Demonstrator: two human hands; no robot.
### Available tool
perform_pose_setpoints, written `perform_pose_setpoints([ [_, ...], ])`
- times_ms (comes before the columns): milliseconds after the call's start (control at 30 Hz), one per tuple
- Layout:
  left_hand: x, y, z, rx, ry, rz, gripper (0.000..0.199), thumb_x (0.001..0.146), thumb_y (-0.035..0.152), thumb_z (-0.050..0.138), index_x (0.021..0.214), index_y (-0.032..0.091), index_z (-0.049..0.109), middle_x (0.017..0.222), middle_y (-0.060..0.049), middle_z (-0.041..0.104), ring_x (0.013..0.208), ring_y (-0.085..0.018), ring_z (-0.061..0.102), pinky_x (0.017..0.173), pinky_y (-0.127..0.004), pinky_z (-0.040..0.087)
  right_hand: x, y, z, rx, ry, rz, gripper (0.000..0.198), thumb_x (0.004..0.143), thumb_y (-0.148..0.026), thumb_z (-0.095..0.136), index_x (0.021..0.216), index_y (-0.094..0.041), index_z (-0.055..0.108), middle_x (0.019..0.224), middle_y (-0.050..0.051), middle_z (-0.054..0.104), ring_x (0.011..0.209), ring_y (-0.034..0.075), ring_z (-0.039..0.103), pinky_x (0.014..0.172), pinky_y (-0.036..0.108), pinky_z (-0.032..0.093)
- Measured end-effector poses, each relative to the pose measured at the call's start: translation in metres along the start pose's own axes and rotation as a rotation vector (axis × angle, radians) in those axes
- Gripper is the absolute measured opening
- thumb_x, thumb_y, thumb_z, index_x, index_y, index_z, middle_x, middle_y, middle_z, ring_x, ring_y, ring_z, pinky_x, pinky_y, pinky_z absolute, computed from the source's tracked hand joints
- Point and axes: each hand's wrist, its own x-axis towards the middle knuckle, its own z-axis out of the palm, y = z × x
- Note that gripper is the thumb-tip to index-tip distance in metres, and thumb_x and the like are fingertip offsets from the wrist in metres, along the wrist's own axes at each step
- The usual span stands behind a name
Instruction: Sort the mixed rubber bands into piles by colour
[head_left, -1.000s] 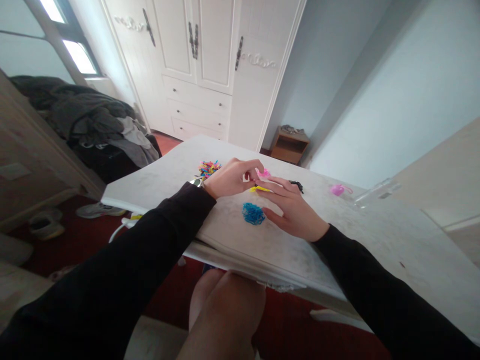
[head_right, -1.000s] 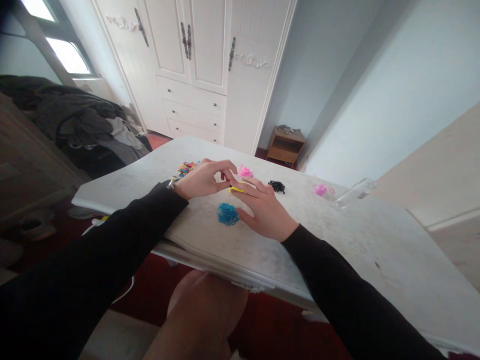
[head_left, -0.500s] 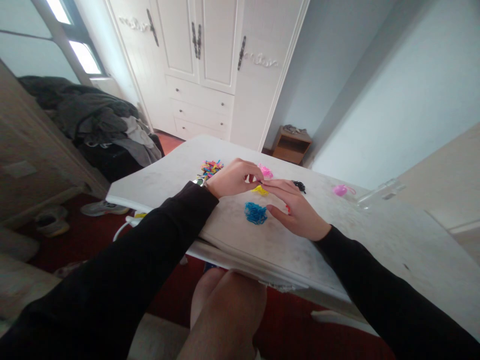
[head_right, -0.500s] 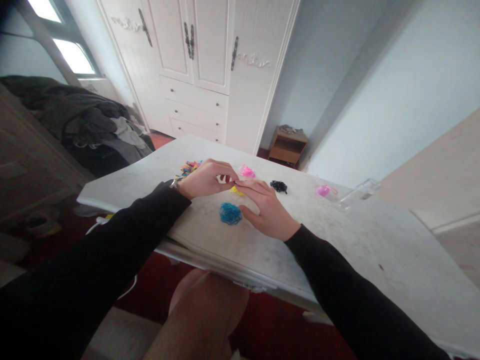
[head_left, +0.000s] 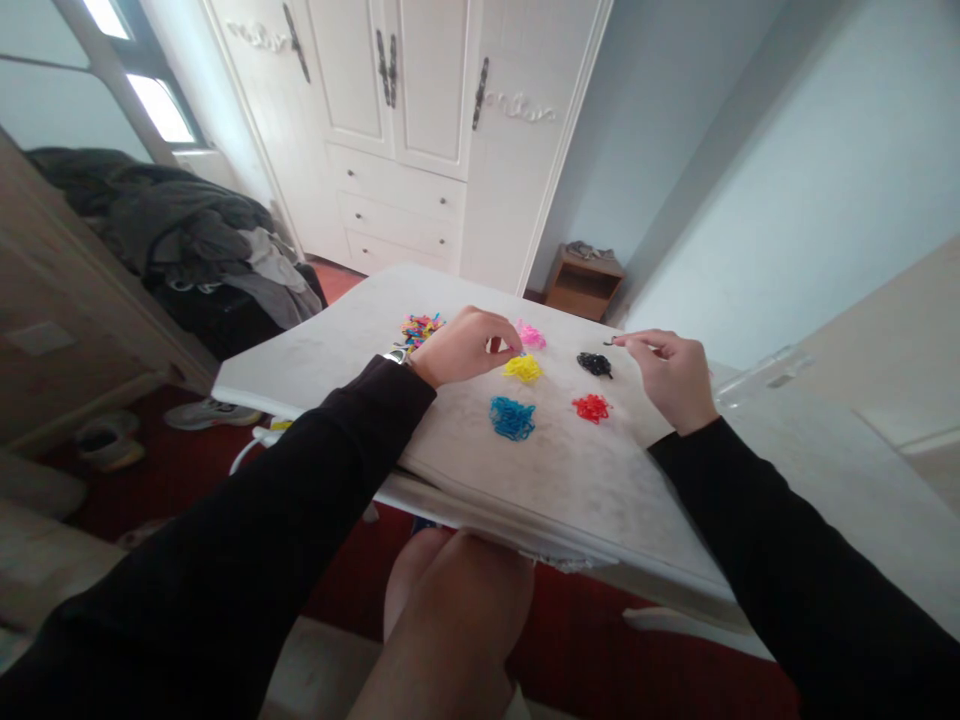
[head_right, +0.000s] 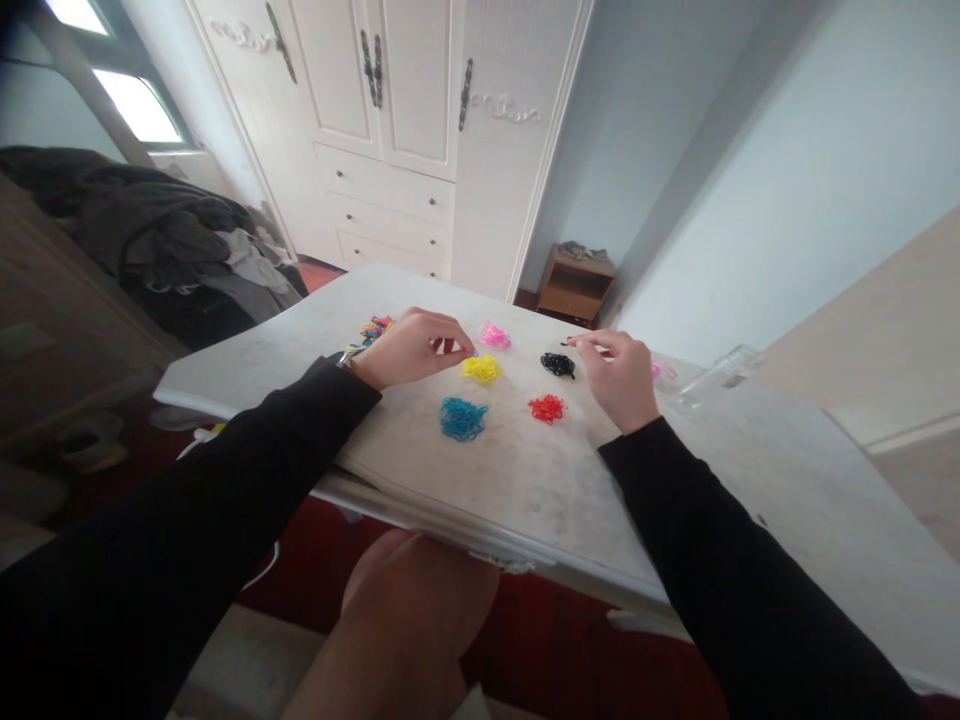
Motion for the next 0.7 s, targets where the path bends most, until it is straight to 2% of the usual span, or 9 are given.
perform_pose_setpoints([
  [133, -0.001, 0.000, 0.000, 0.032, 0.001, -0.022, 0.015, 0.089, 0.022, 0.066, 0.085, 0.020, 0.081, 0.079, -0.002, 0.078, 0.067, -0.013, 0.067, 0.075, -0.025, 0.052, 0.008, 0.026, -0.001, -0.019, -0.028, 0.159, 0.020, 0.082, -0.031, 0.066, 0.074, -0.023, 0.083, 0.083, 0.008, 0.084, 0.092, 0.032, 0.079, 0.086, 0.043, 0.058],
  [267, -0.001, 0.002, -0.001, 0.041, 0.016, -0.016, 0.016, 0.089, 0.023, 0.066, 0.083, 0.020, 0.080, 0.077, -0.002, 0.077, 0.065, -0.013, 0.065, 0.074, -0.026, 0.052, 0.009, 0.032, 0.006, -0.048, -0.078, 0.201, 0.021, 0.082, -0.032, 0.068, 0.075, -0.020, 0.083, 0.081, 0.009, 0.083, 0.088, 0.031, 0.079, 0.086, 0.041, 0.058],
  [400, -0.001, 0.001, -0.001, 0.043, 0.017, 0.003, 0.016, 0.089, 0.022, 0.066, 0.083, 0.019, 0.080, 0.078, -0.001, 0.078, 0.064, -0.012, 0.065, 0.074, -0.025, 0.051, 0.009, 0.033, 0.010, -0.072, -0.108, 0.169, 0.019, 0.083, -0.032, 0.068, 0.075, -0.020, 0.082, 0.085, 0.009, 0.084, 0.093, 0.032, 0.079, 0.088, 0.041, 0.059],
  [567, -0.001, -0.003, 0.001, 0.022, 0.045, 0.071, 0.015, 0.089, 0.020, 0.067, 0.085, 0.018, 0.081, 0.081, -0.002, 0.080, 0.061, -0.010, 0.065, 0.070, -0.023, 0.050, 0.007, 0.031, 0.011, -0.051, -0.084, 0.114, 0.021, 0.084, -0.030, 0.064, 0.080, -0.018, 0.081, 0.106, 0.013, 0.084, 0.105, 0.032, 0.077, 0.091, 0.044, 0.059],
  [633, -0.001, -0.003, 0.000, 0.003, 0.047, 0.093, 0.015, 0.090, 0.020, 0.067, 0.085, 0.018, 0.082, 0.083, -0.003, 0.081, 0.061, -0.010, 0.065, 0.068, -0.022, 0.050, 0.003, 0.025, 0.012, -0.025, -0.096, 0.034, 0.021, 0.085, -0.032, 0.065, 0.085, -0.019, 0.081, 0.111, 0.013, 0.083, 0.108, 0.032, 0.076, 0.089, 0.046, 0.060],
  [700, -0.001, -0.002, -0.001, -0.022, 0.032, 0.102, 0.016, 0.091, 0.021, 0.068, 0.086, 0.019, 0.083, 0.084, -0.003, 0.082, 0.062, -0.010, 0.067, 0.067, -0.022, 0.050, -0.003, 0.013, 0.013, 0.002, -0.125, -0.110, 0.019, 0.087, -0.031, 0.065, 0.090, -0.020, 0.081, 0.114, 0.013, 0.082, 0.112, 0.032, 0.074, 0.093, 0.049, 0.059],
])
